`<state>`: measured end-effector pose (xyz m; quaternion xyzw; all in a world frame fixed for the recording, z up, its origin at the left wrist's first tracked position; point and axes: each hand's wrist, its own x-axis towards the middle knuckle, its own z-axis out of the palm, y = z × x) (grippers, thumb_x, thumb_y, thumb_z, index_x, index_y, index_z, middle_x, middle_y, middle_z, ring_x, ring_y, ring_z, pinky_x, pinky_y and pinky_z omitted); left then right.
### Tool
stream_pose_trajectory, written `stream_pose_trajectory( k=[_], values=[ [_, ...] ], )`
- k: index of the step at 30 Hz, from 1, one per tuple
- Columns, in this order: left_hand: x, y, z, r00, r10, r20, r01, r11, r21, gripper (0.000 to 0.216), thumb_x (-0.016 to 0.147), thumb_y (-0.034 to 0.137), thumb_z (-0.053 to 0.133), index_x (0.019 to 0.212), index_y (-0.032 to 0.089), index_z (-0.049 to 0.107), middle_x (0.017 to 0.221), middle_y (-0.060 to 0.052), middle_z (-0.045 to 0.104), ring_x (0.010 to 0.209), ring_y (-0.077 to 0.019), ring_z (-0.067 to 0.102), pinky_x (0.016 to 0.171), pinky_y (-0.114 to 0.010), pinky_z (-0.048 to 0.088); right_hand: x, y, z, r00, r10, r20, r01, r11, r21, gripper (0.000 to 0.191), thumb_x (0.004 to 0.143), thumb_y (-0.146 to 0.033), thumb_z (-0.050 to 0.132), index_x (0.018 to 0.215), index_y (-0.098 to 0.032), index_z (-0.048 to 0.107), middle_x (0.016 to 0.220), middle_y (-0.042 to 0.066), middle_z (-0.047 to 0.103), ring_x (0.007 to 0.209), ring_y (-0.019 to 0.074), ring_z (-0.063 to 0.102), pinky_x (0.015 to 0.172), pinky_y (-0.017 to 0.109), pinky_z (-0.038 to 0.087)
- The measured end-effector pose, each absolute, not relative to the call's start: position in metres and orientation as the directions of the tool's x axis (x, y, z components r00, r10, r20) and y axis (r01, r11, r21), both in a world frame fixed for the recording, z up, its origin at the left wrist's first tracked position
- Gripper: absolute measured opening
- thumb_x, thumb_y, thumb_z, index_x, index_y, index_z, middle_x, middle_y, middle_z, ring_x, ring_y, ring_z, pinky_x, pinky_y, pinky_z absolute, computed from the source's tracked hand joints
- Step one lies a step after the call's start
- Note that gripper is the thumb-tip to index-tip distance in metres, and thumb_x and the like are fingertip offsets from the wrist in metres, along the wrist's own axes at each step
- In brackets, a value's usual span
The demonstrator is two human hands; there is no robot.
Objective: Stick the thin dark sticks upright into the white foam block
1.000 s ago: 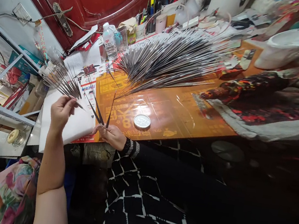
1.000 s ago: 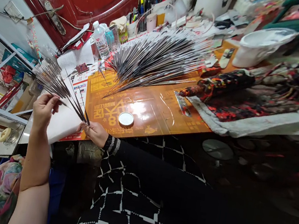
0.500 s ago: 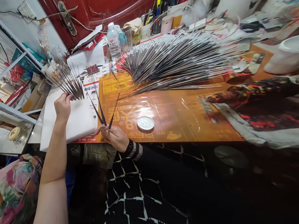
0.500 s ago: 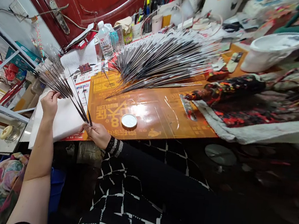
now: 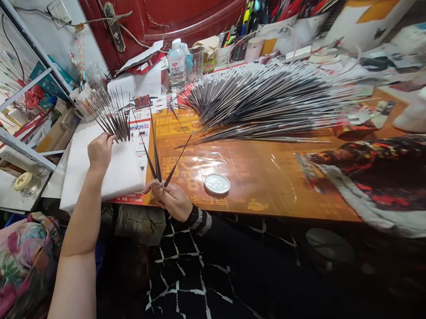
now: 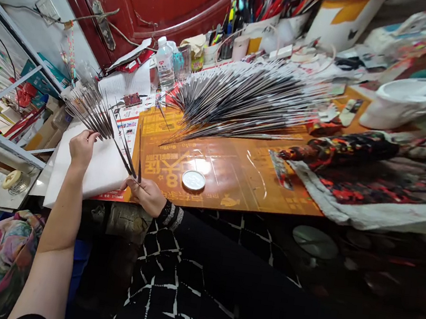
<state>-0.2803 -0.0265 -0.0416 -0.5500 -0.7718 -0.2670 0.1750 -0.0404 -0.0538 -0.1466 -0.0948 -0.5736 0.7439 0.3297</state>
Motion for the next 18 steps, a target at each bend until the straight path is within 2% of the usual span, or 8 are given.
stream_pose_trajectory(
  k=[2,4,7,9,10,12,15,18],
  values=[
    [-0.271,-0.033,-0.038,-0.356,0.737,0.574,0.934,0.292,0.204,0.021,0.087,0.035,0.064,0.074,0.019,0.068,0.070,-0.007,0.070,0.070,-0.0205,0.065,0.067,-0.029,0.041,-0.040,-0.054,-0.146,-0.769,0.596,0.231,-0.372,-0.124,-0.920,0.065,0.090,-0.075,0.043,0.091,-0.011,0.056,0.052,-0.008,0.022,0.044,0.0054,0.025,0.043,0.021,0.018],
    [-0.257,-0.043,-0.035,-0.333,0.762,0.556,0.939,0.217,0.265,0.022,0.087,0.036,0.065,0.073,0.019,0.069,0.068,-0.006,0.068,0.068,-0.0188,0.063,0.065,-0.028,0.042,-0.040,-0.054,-0.145,-0.774,0.592,0.225,-0.369,-0.132,-0.920,0.065,0.090,-0.075,0.044,0.090,-0.011,0.056,0.052,-0.008,0.021,0.044,0.0053,0.025,0.043,0.021,0.018],
    [-0.230,-0.061,-0.031,-0.174,0.916,0.361,0.826,-0.064,0.560,0.020,0.088,0.038,0.063,0.087,0.020,0.072,0.071,-0.003,0.069,0.058,-0.0129,0.059,0.057,-0.025,0.044,-0.040,-0.054,-0.145,-0.775,0.591,0.223,-0.369,-0.137,-0.919,0.065,0.089,-0.074,0.046,0.089,-0.011,0.056,0.053,-0.008,0.022,0.044,0.0052,0.025,0.043,0.021,0.019],
    [-0.214,-0.073,-0.028,-0.013,0.981,0.194,0.640,-0.141,0.755,0.023,0.088,0.040,0.063,0.097,0.020,0.072,0.073,-0.002,0.069,0.052,-0.0097,0.054,0.050,-0.023,0.043,-0.040,-0.054,-0.146,-0.772,0.593,0.229,-0.369,-0.124,-0.921,0.064,0.090,-0.074,0.046,0.089,-0.010,0.057,0.053,-0.008,0.023,0.044,0.0051,0.024,0.043,0.021,0.020],
    [-0.207,-0.078,-0.027,0.045,0.989,0.141,0.568,-0.141,0.811,0.024,0.088,0.040,0.063,0.099,0.020,0.072,0.074,-0.002,0.069,0.050,-0.0087,0.053,0.047,-0.022,0.042,-0.040,-0.054,-0.147,-0.770,0.594,0.232,-0.365,-0.112,-0.924,0.064,0.090,-0.073,0.045,0.089,-0.010,0.058,0.053,-0.007,0.024,0.044,0.0051,0.025,0.043,0.020,0.021],
    [-0.198,-0.085,-0.025,0.086,0.991,0.101,0.503,-0.130,0.854,0.023,0.087,0.041,0.064,0.096,0.020,0.071,0.074,-0.002,0.067,0.050,-0.0078,0.052,0.045,-0.021,0.042,-0.041,-0.054,-0.148,-0.768,0.594,0.238,-0.358,-0.090,-0.929,0.064,0.090,-0.073,0.045,0.087,-0.011,0.058,0.052,-0.007,0.026,0.044,0.0052,0.026,0.043,0.020,0.022],
    [-0.195,-0.090,-0.021,0.046,0.993,0.111,0.507,-0.119,0.854,0.022,0.086,0.041,0.067,0.090,0.020,0.071,0.069,-0.002,0.065,0.049,-0.0078,0.052,0.043,-0.021,0.041,-0.041,-0.054,-0.149,-0.773,0.588,0.236,-0.358,-0.099,-0.928,0.066,0.090,-0.075,0.044,0.086,-0.011,0.058,0.052,-0.007,0.025,0.044,0.0053,0.025,0.043,0.021,0.021],
    [-0.206,-0.090,-0.012,-0.060,0.974,0.217,0.540,-0.151,0.828,0.023,0.086,0.042,0.067,0.088,0.020,0.070,0.068,-0.001,0.065,0.048,-0.0080,0.051,0.042,-0.021,0.040,-0.042,-0.054,-0.148,-0.776,0.584,0.236,-0.369,-0.119,-0.922,0.067,0.089,-0.076,0.044,0.087,-0.010,0.058,0.052,-0.007,0.023,0.044,0.0054,0.024,0.043,0.021,0.020]
  ],
)
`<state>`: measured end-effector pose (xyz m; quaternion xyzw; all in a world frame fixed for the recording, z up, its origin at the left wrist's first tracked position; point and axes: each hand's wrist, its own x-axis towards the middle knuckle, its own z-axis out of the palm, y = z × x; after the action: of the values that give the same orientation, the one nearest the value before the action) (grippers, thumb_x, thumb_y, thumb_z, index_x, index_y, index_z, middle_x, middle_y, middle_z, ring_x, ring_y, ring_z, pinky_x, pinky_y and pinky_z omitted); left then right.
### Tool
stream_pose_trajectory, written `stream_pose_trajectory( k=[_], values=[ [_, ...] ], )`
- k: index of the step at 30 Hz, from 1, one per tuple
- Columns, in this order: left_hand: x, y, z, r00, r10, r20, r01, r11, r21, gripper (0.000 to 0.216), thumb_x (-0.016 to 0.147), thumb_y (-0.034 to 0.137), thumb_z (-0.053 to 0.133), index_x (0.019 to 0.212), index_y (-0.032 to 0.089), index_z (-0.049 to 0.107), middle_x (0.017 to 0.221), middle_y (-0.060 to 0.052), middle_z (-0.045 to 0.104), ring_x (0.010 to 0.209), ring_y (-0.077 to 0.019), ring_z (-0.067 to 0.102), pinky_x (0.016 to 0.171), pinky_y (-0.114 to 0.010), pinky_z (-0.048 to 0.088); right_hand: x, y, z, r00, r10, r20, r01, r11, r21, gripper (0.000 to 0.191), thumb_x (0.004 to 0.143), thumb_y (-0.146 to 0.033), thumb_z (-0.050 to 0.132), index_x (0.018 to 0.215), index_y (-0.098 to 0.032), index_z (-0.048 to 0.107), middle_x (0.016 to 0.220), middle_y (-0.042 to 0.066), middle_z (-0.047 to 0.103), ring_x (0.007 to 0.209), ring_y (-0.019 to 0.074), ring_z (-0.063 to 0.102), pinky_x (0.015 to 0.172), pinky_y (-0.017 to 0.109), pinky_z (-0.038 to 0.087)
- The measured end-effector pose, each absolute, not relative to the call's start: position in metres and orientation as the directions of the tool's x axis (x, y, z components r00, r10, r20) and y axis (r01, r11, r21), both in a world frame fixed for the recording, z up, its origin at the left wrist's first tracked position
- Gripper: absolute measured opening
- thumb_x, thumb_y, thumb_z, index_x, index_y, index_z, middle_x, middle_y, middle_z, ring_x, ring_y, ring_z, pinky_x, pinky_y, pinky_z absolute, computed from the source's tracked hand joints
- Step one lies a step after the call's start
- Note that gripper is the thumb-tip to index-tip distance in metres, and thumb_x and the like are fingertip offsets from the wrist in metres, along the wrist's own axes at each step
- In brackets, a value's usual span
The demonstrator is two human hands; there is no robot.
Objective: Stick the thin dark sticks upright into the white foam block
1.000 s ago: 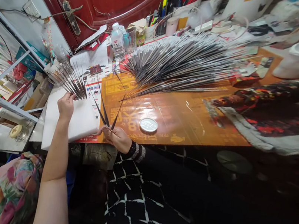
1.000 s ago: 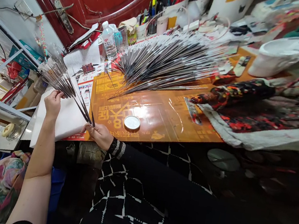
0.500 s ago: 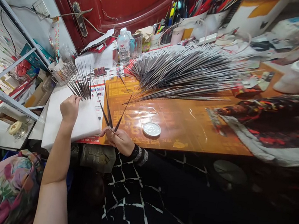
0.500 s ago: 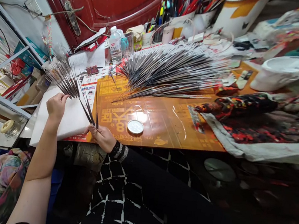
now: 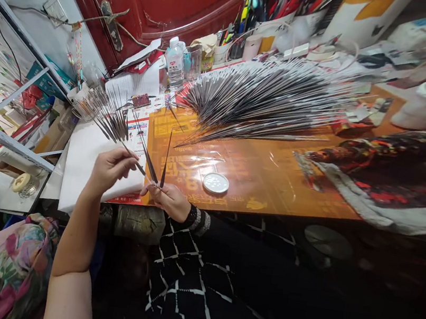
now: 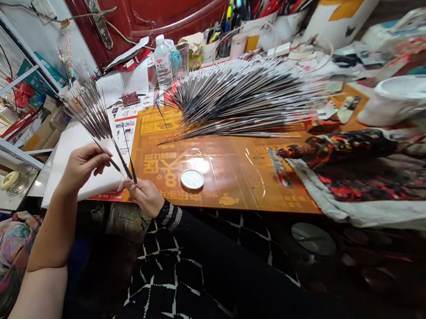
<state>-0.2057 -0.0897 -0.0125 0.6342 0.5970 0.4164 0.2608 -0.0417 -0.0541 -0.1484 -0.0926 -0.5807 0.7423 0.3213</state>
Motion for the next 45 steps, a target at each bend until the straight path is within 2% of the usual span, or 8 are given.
stream_pose_trajectory(
  k=[3,7,10,16,28,36,42,45],
  values=[
    [-0.231,-0.080,-0.002,-0.238,0.857,0.457,0.685,-0.185,0.704,0.023,0.088,0.042,0.064,0.089,0.019,0.067,0.069,0.000,0.065,0.048,-0.0071,0.050,0.046,-0.021,0.041,-0.041,-0.054,-0.146,-0.777,0.580,0.246,-0.379,-0.118,-0.918,0.067,0.089,-0.076,0.045,0.087,-0.010,0.058,0.052,-0.007,0.023,0.044,0.0054,0.024,0.044,0.022,0.020],
    [-0.272,-0.056,-0.002,-0.344,0.691,0.635,0.871,-0.017,0.490,0.023,0.091,0.039,0.058,0.090,0.018,0.066,0.067,0.002,0.064,0.051,-0.0074,0.053,0.056,-0.020,0.044,-0.040,-0.054,-0.143,-0.778,0.581,0.239,-0.370,-0.116,-0.922,0.067,0.089,-0.076,0.044,0.086,-0.011,0.058,0.052,-0.007,0.024,0.044,0.0056,0.026,0.044,0.022,0.022],
    [-0.291,-0.039,-0.013,-0.365,0.690,0.625,0.898,0.084,0.433,0.021,0.092,0.037,0.056,0.090,0.019,0.067,0.065,0.002,0.065,0.059,-0.0099,0.060,0.063,-0.020,0.045,-0.041,-0.055,-0.144,-0.775,0.590,0.227,-0.361,-0.117,-0.925,0.067,0.089,-0.076,0.045,0.085,-0.011,0.058,0.053,-0.006,0.024,0.045,0.0057,0.025,0.044,0.022,0.022],
    [-0.298,-0.024,-0.029,-0.377,0.689,0.619,0.901,0.119,0.417,0.016,0.090,0.030,0.056,0.084,0.020,0.067,0.058,0.003,0.063,0.061,-0.0120,0.061,0.069,-0.021,0.045,-0.043,-0.054,-0.150,-0.778,0.580,0.242,-0.384,-0.133,-0.914,0.067,0.088,-0.076,0.046,0.087,-0.010,0.058,0.054,-0.007,0.022,0.045,0.0053,0.023,0.044,0.021,0.022],
    [-0.302,-0.021,-0.036,-0.402,0.657,0.638,0.878,0.080,0.471,0.017,0.087,0.031,0.057,0.083,0.019,0.069,0.056,0.003,0.061,0.059,-0.0114,0.059,0.067,-0.020,0.046,-0.044,-0.053,-0.154,-0.776,0.574,0.262,-0.402,-0.129,-0.907,0.066,0.091,-0.073,0.045,0.090,-0.009,0.061,0.053,-0.007,0.023,0.045,0.0055,0.023,0.044,0.022,0.022],
    [-0.310,-0.013,-0.056,-0.466,0.722,0.512,0.827,0.150,0.542,0.019,0.086,0.030,0.056,0.085,0.020,0.071,0.053,0.004,0.058,0.055,-0.0117,0.055,0.064,-0.022,0.043,-0.046,-0.053,-0.156,-0.780,0.566,0.267,-0.404,-0.130,-0.906,0.067,0.091,-0.074,0.044,0.091,-0.009,0.061,0.053,-0.007,0.020,0.045,0.0053,0.021,0.044,0.021,0.021],
    [-0.294,-0.028,-0.038,-0.450,0.692,0.564,0.889,0.292,0.352,0.021,0.083,0.034,0.064,0.068,0.020,0.069,0.055,0.000,0.059,0.059,-0.0142,0.054,0.065,-0.026,0.040,-0.046,-0.052,-0.156,-0.774,0.579,0.256,-0.378,-0.099,-0.920,0.067,0.091,-0.073,0.043,0.091,-0.009,0.062,0.052,-0.007,0.022,0.045,0.0057,0.024,0.044,0.021,0.023],
    [-0.264,-0.050,-0.031,-0.378,0.801,0.464,0.876,0.146,0.461,0.021,0.083,0.036,0.066,0.071,0.019,0.070,0.057,0.000,0.059,0.056,-0.0125,0.053,0.058,-0.025,0.040,-0.044,-0.052,-0.155,-0.778,0.577,0.249,-0.344,-0.059,-0.937,0.067,0.093,-0.071,0.042,0.092,-0.008,0.064,0.051,-0.006,0.025,0.045,0.0061,0.027,0.045,0.020,0.024]
  ],
)
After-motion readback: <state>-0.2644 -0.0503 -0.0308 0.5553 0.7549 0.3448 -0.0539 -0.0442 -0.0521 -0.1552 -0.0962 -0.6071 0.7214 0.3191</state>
